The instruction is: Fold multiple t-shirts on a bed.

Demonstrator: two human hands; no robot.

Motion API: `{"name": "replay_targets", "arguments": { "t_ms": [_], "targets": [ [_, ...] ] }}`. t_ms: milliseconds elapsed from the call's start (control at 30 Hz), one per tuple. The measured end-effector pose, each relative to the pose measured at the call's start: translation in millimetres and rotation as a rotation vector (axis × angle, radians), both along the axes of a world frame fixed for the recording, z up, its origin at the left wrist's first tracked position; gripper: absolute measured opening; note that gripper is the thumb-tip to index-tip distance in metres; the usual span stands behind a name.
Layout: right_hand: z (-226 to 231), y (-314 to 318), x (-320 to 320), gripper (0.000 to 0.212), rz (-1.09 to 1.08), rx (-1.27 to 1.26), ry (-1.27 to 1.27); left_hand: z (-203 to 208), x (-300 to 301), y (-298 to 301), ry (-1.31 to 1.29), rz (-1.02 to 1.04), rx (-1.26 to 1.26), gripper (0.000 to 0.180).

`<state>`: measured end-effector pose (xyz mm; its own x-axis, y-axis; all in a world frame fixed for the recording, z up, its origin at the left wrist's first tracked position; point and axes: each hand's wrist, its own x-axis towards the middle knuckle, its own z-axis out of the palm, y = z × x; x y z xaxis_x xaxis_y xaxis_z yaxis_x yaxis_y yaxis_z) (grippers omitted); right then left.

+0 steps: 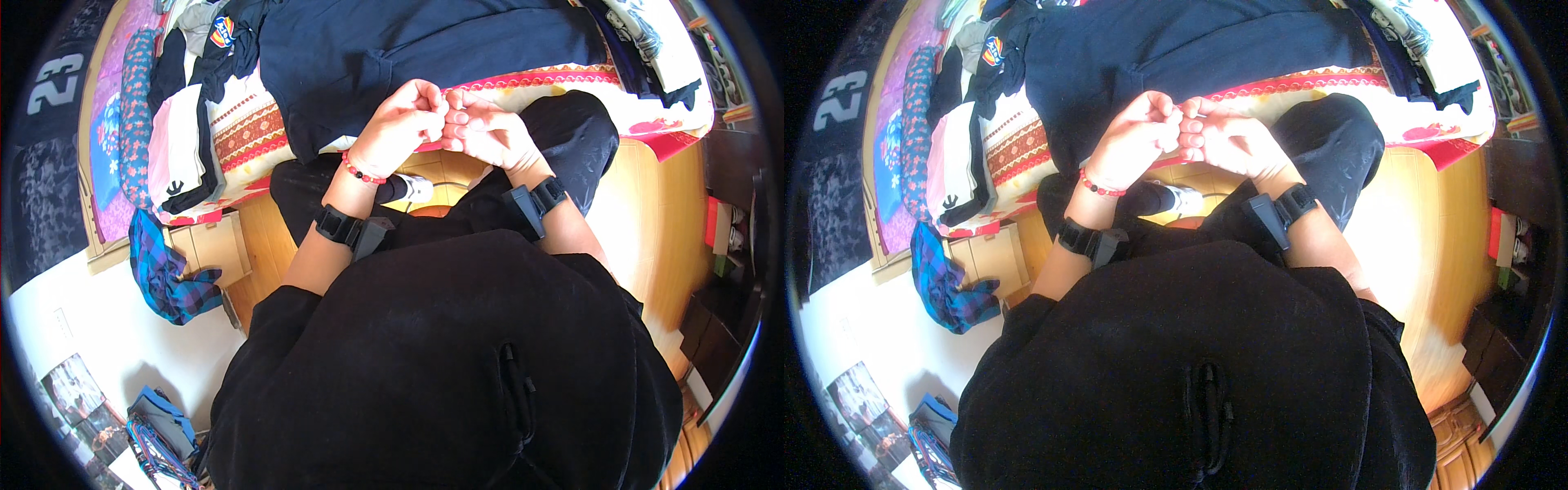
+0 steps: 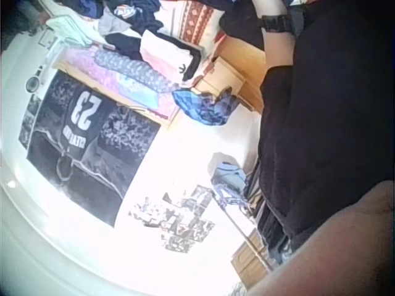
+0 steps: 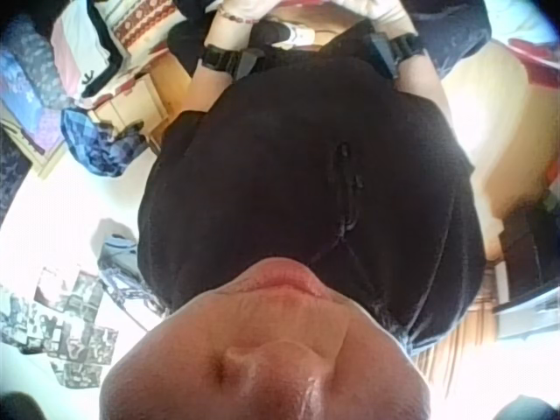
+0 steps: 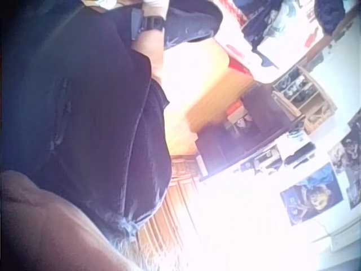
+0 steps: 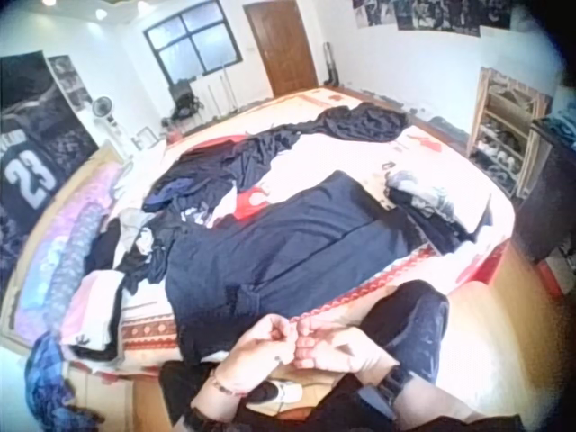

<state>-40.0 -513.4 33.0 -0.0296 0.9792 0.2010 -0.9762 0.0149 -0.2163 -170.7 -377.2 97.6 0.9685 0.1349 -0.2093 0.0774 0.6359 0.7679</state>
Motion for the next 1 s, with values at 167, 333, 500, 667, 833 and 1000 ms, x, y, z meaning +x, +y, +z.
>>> {"name": "replay_targets", "arguments": {
  "t_ms": [167, 333, 500, 667, 833, 1000],
  "targets": [
    [2.5, -0.6, -0.3, 0.036, 0.012, 0.006, 0.019, 1.3, 0.0, -2.3, 0.006, 0.004, 0.040, 0.017],
    [6.2, -1.3, -0.8, 0.033, 0.012, -0.031, 0.019, -2.4, -0.8, -0.3, -0.004, -0.007, 0.013, 0.017],
    [11.1, -3.2, -0.6, 0.027, 0.003, -0.087, 0.024, -1.2, -0.2, -1.3, 0.001, -0.007, 0.028, 0.017],
    [6.8, -2.3, -0.1, 0.031, -0.002, -0.056, 0.009, -1.8, -0.5, -1.2, 0.011, 0.002, 0.016, 0.017],
    [-0.1, -1.3, -0.8, 0.035, -0.008, -0.008, 0.007, -3.6, -1.2, -0.2, -0.007, -0.005, 0.026, 0.017],
    [-0.8, -1.7, -0.4, 0.037, -0.031, -0.036, -0.046, -6.9, -0.9, -0.3, 0.014, 0.012, 0.011, 0.018]
  ]
}}
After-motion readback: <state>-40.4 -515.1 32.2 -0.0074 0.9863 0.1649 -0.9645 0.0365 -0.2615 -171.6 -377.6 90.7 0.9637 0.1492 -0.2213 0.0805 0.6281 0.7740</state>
